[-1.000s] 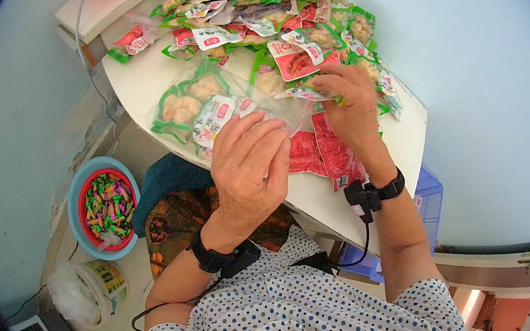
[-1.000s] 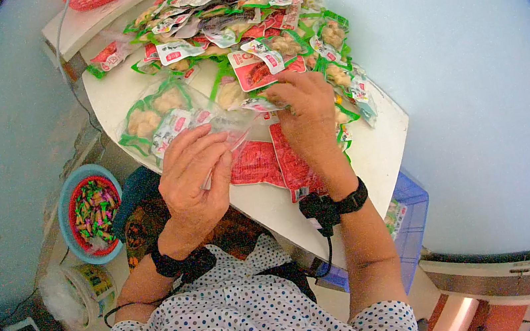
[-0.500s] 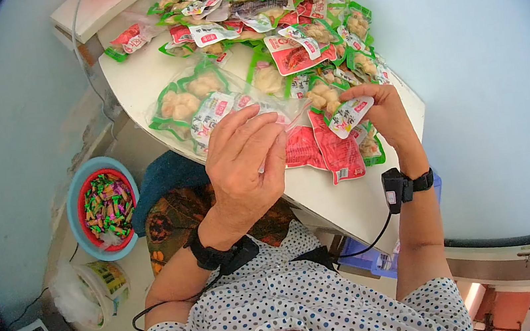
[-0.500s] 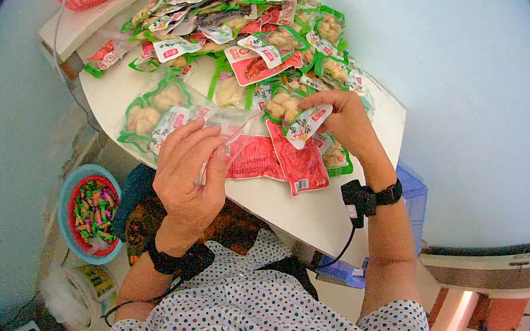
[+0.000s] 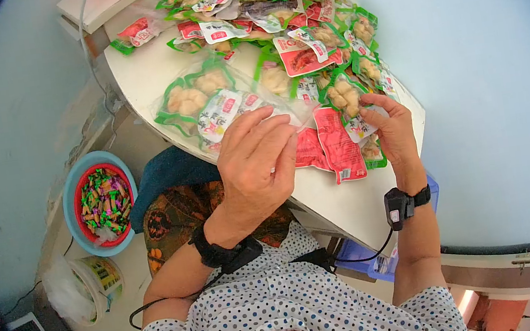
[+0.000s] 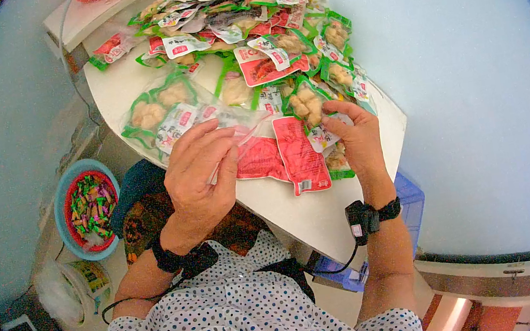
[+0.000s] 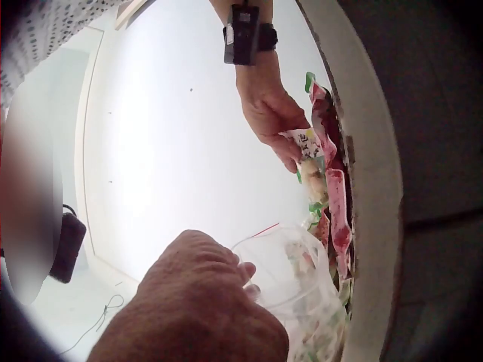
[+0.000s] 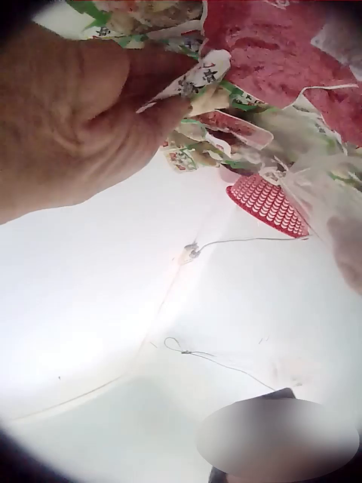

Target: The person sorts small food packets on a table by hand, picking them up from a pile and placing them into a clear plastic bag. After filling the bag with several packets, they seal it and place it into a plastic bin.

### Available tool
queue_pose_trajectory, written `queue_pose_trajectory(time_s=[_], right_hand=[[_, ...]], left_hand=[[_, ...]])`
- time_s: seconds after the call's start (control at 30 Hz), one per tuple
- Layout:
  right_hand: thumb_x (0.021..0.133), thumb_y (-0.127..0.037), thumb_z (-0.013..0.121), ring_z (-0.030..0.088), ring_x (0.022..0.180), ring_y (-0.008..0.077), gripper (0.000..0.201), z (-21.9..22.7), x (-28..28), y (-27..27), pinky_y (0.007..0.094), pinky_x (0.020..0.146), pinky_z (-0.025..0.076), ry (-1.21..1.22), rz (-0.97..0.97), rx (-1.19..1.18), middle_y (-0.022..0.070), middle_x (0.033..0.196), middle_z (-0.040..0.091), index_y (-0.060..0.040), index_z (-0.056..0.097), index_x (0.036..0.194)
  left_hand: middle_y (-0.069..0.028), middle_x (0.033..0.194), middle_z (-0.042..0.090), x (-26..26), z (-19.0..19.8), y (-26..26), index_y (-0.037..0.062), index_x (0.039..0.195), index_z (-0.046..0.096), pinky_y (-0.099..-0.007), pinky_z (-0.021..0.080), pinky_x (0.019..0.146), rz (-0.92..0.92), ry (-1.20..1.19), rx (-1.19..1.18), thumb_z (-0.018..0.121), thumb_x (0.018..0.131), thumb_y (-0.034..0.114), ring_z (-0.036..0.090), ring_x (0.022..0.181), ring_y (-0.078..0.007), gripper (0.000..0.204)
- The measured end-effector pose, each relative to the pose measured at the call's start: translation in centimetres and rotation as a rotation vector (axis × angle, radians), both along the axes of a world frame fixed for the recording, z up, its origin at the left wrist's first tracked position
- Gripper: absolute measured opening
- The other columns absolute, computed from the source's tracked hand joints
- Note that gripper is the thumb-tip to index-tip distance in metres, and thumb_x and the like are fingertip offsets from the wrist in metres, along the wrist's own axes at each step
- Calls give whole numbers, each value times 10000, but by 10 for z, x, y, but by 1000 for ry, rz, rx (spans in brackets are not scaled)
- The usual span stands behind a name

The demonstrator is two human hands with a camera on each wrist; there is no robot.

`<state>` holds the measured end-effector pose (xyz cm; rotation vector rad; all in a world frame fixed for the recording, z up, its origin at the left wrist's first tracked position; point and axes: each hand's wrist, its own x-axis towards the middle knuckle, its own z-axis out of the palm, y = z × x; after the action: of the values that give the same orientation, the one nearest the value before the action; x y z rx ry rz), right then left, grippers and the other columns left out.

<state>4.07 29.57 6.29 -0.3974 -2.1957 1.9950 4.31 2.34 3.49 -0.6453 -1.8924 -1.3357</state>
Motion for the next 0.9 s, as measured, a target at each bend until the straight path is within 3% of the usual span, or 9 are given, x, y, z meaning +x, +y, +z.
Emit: queue_pose_trajectory(time_s=[0.13,0.23,0.33,0.43,0.6,0.7,0.9], right_hand=[[799,62,660,670,829,153,233,18,11,-11,279,771,553,115,-26,10,104,997,697,23,689,1026],[795,77,653,673,838,157,225,34,26,-14,283,779,554,107,58,-103,107,996,703,23,684,1011],[800,82,649,677,865,163,218,40,41,-16,290,792,558,-41,183,-171,117,1002,707,24,677,1008],[806,71,658,682,876,169,238,34,49,-38,298,802,563,-113,224,-311,120,998,710,23,666,1039],[854,14,672,657,1052,203,429,28,44,-72,348,901,554,-133,249,-461,140,1232,631,14,566,1269],[885,-9,656,646,1087,204,438,23,39,-80,367,924,549,-243,265,-616,132,1224,635,18,530,1303],[921,-36,624,634,1094,199,421,14,33,-104,365,959,523,-213,242,-764,115,1218,634,21,504,1320]], left_hand=[[-116,940,693,-1,0,-1,3,881,668,-429,497,859,15,8,-10,725,728,2,643,970,-328,163],[-114,942,693,-2,2,-2,5,884,667,-431,496,861,14,11,-12,723,730,1,643,973,-328,164],[-113,944,693,-2,2,-1,4,887,667,-432,498,861,10,14,-10,722,731,-2,643,977,-327,166],[-118,959,700,-1,1,0,6,898,673,-420,504,868,11,10,-5,721,741,-6,651,984,-322,165],[-135,992,710,0,7,-2,6,916,684,-397,514,885,-2,-14,-13,714,766,-13,667,1002,-318,154],[-142,993,708,1,10,-2,1,917,680,-408,514,885,-20,-14,-8,711,770,-15,667,1004,-326,151],[-141,995,685,1,5,-1,-7,923,659,-457,496,896,-47,27,7,704,760,13,642,1003,-343,170]])
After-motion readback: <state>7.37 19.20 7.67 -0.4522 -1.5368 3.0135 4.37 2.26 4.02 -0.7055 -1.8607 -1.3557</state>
